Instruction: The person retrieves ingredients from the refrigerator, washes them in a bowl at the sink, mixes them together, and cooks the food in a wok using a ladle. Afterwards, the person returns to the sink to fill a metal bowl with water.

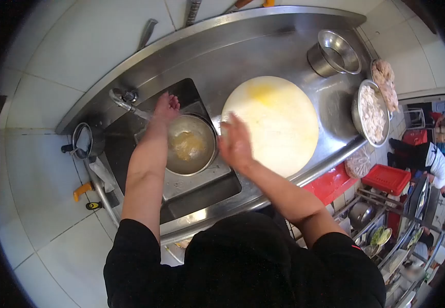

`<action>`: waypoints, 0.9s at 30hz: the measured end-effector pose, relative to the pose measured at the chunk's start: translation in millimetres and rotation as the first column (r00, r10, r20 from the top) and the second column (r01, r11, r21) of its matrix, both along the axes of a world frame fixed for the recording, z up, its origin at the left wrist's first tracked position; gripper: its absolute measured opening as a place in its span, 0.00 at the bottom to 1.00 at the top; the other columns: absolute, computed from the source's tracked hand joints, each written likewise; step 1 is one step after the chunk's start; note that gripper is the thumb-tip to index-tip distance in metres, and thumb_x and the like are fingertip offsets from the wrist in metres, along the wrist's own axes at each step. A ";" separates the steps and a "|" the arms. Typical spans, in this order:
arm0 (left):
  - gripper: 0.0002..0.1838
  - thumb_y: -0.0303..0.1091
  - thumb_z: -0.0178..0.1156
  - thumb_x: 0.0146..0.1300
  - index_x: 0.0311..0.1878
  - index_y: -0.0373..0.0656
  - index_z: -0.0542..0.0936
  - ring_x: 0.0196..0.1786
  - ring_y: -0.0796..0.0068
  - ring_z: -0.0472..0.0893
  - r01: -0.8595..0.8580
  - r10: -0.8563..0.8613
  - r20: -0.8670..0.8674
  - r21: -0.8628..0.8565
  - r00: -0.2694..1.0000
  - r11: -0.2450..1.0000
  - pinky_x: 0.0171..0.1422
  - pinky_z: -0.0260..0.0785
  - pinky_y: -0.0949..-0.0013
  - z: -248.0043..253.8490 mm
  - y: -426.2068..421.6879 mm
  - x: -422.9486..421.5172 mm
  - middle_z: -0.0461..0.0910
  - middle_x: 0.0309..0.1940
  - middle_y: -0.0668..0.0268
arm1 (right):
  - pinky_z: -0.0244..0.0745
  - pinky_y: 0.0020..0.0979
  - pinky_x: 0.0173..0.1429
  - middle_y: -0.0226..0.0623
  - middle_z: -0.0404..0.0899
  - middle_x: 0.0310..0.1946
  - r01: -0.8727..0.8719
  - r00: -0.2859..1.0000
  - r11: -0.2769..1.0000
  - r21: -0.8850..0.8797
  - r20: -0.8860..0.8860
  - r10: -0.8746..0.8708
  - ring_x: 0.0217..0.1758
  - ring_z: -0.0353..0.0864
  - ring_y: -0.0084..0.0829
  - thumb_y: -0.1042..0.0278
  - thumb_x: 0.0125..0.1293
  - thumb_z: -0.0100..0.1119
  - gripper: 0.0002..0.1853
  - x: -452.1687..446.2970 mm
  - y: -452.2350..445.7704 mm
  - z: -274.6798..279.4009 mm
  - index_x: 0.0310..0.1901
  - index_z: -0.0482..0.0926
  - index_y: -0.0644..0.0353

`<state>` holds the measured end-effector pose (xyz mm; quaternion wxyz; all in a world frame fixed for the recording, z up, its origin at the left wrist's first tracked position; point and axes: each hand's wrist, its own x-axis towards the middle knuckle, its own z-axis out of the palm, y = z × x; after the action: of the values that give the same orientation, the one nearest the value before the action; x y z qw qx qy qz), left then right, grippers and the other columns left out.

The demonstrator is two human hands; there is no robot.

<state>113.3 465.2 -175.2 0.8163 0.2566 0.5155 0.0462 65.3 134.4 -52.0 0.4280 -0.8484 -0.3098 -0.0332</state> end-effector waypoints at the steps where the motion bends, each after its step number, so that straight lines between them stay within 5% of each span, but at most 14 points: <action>1: 0.18 0.53 0.53 0.73 0.38 0.48 0.77 0.29 0.74 0.77 0.050 -0.052 0.038 0.034 0.998 0.998 0.39 0.73 0.63 -3.3 0.8 -2.8 0.80 0.27 0.69 | 0.62 0.48 0.73 0.55 0.68 0.66 -0.149 0.989 0.988 0.029 0.008 0.149 0.72 0.66 0.54 0.69 0.66 0.61 0.21 -11.6 22.9 16.0 0.60 0.75 0.63; 3: 0.18 0.53 0.53 0.73 0.39 0.47 0.77 0.32 0.72 0.78 0.103 -0.105 0.026 0.054 0.994 0.993 0.42 0.73 0.62 -16.3 4.6 -3.0 0.80 0.29 0.68 | 0.61 0.47 0.74 0.53 0.69 0.67 -0.471 0.855 0.847 0.246 -0.107 0.507 0.73 0.65 0.52 0.65 0.70 0.57 0.19 -38.0 71.9 52.3 0.61 0.76 0.62; 6: 0.18 0.52 0.54 0.73 0.43 0.45 0.75 0.41 0.68 0.79 0.145 -0.147 0.075 0.035 0.986 0.989 0.50 0.73 0.60 21.9 -4.2 -10.8 0.80 0.36 0.64 | 0.61 0.49 0.73 0.48 0.74 0.64 -0.607 0.726 0.632 0.481 0.013 0.688 0.68 0.69 0.53 0.60 0.74 0.53 0.18 -52.8 131.7 76.8 0.58 0.78 0.59; 8: 0.21 0.52 0.53 0.75 0.50 0.40 0.74 0.50 0.60 0.79 0.126 -0.125 0.213 0.008 0.969 0.992 0.62 0.73 0.55 38.8 -2.9 -31.8 0.78 0.46 0.57 | 0.58 0.51 0.75 0.44 0.76 0.63 -0.743 0.586 0.567 0.356 -0.064 0.808 0.69 0.69 0.52 0.56 0.77 0.47 0.19 -31.0 166.5 46.5 0.56 0.81 0.58; 10: 0.22 0.51 0.53 0.75 0.53 0.39 0.74 0.54 0.59 0.78 -0.020 0.066 0.406 -0.117 0.911 0.993 0.65 0.71 0.53 29.0 -5.2 -66.6 0.77 0.50 0.55 | 0.58 0.49 0.75 0.41 0.78 0.61 -0.660 0.696 0.674 0.330 -0.068 0.715 0.68 0.70 0.48 0.53 0.75 0.48 0.19 -10.8 197.8 -5.9 0.52 0.84 0.55; 12: 0.23 0.47 0.52 0.75 0.61 0.37 0.72 0.61 0.56 0.75 -0.087 0.263 0.737 -0.269 0.622 0.959 0.71 0.68 0.53 -25.4 -3.9 -104.7 0.72 0.61 0.52 | 0.67 0.46 0.68 0.42 0.77 0.62 -0.683 0.730 0.717 -0.138 -0.113 0.674 0.68 0.70 0.45 0.50 0.73 0.51 0.20 5.9 212.7 -5.5 0.52 0.84 0.53; 13: 0.23 0.47 0.52 0.75 0.61 0.37 0.72 0.61 0.56 0.75 -0.101 0.278 0.736 -0.277 0.617 0.956 0.71 0.68 0.53 -6.2 -13.6 -116.3 0.72 0.61 0.52 | 0.71 0.44 0.63 0.43 0.79 0.57 -0.608 0.765 0.791 -0.064 -0.312 0.563 0.64 0.74 0.46 0.49 0.72 0.52 0.19 18.5 234.0 -31.4 0.50 0.85 0.52; 15: 0.20 0.41 0.53 0.73 0.60 0.39 0.73 0.61 0.57 0.75 -0.276 0.280 0.164 -0.045 0.946 0.960 0.72 0.67 0.57 55.6 -37.2 -141.9 0.74 0.60 0.54 | 0.75 0.43 0.58 0.45 0.82 0.53 -0.532 0.734 0.846 -0.023 -0.510 0.448 0.59 0.78 0.46 0.48 0.72 0.53 0.19 31.4 262.8 -67.4 0.49 0.86 0.51; 17: 0.19 0.38 0.55 0.72 0.59 0.37 0.72 0.57 0.62 0.77 -0.338 0.319 0.119 0.217 0.940 0.916 0.67 0.69 0.58 22.1 -35.3 -191.7 0.78 0.55 0.58 | 0.78 0.43 0.49 0.42 0.83 0.35 -0.044 0.522 0.965 0.260 -0.817 0.245 0.45 0.81 0.48 0.49 0.73 0.53 0.19 36.6 277.7 -72.0 0.48 0.83 0.56; 19: 0.19 0.38 0.62 0.67 0.56 0.38 0.75 0.47 0.69 0.79 -0.203 0.343 -0.175 0.536 0.923 0.820 0.57 0.71 0.63 -35.0 -27.2 -240.4 0.81 0.46 0.61 | 0.77 0.41 0.43 0.38 0.79 0.28 -0.024 0.600 0.914 0.404 -0.726 0.336 0.37 0.80 0.43 0.49 0.74 0.52 0.19 19.7 286.0 -113.6 0.45 0.82 0.57; 21: 0.20 0.38 0.65 0.65 0.55 0.38 0.77 0.46 0.70 0.79 -0.118 0.304 -0.296 0.512 0.905 0.851 0.52 0.71 0.64 -42.1 -51.4 -258.8 0.82 0.44 0.61 | 0.77 0.39 0.38 0.34 0.74 0.22 -0.021 0.673 0.841 0.541 -0.615 0.412 0.29 0.78 0.39 0.49 0.75 0.52 0.19 17.3 279.6 -110.3 0.43 0.80 0.59; 23: 0.20 0.39 0.68 0.62 0.53 0.38 0.79 0.45 0.72 0.79 -0.022 0.248 -0.410 0.482 0.878 0.876 0.48 0.71 0.65 -48.5 -65.8 -263.9 0.82 0.42 0.61 | 0.73 0.35 0.29 0.29 0.71 0.21 0.048 0.039 0.838 0.544 -0.839 0.543 0.24 0.75 0.29 0.52 0.77 0.50 0.16 35.6 252.9 -47.0 0.39 0.77 0.57; 25: 0.17 0.41 0.72 0.58 0.41 0.37 0.82 0.41 0.68 0.80 0.287 -0.109 -0.438 0.362 0.892 0.887 0.46 0.73 0.63 -55.9 -79.0 -262.2 0.83 0.36 0.60 | 0.69 0.31 0.25 0.29 0.70 0.22 -0.065 0.089 0.769 0.636 -0.763 0.640 0.21 0.72 0.23 0.53 0.78 0.48 0.16 31.3 237.6 -47.5 0.36 0.76 0.53; 27: 0.15 0.40 0.69 0.57 0.32 0.36 0.82 0.38 0.57 0.83 0.322 0.052 -0.592 0.507 0.804 0.800 0.47 0.74 0.57 -64.8 -93.3 -253.5 0.84 0.33 0.54 | 0.70 0.28 0.32 0.27 0.72 0.25 -0.273 0.161 0.900 0.339 -0.907 0.390 0.26 0.74 0.22 0.63 0.75 0.52 0.11 25.4 217.5 -23.8 0.33 0.73 0.54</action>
<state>-140.3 371.9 -240.0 0.5013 0.5342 0.6779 0.0608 90.7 351.9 -75.8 0.5623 -0.5773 -0.1579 0.5706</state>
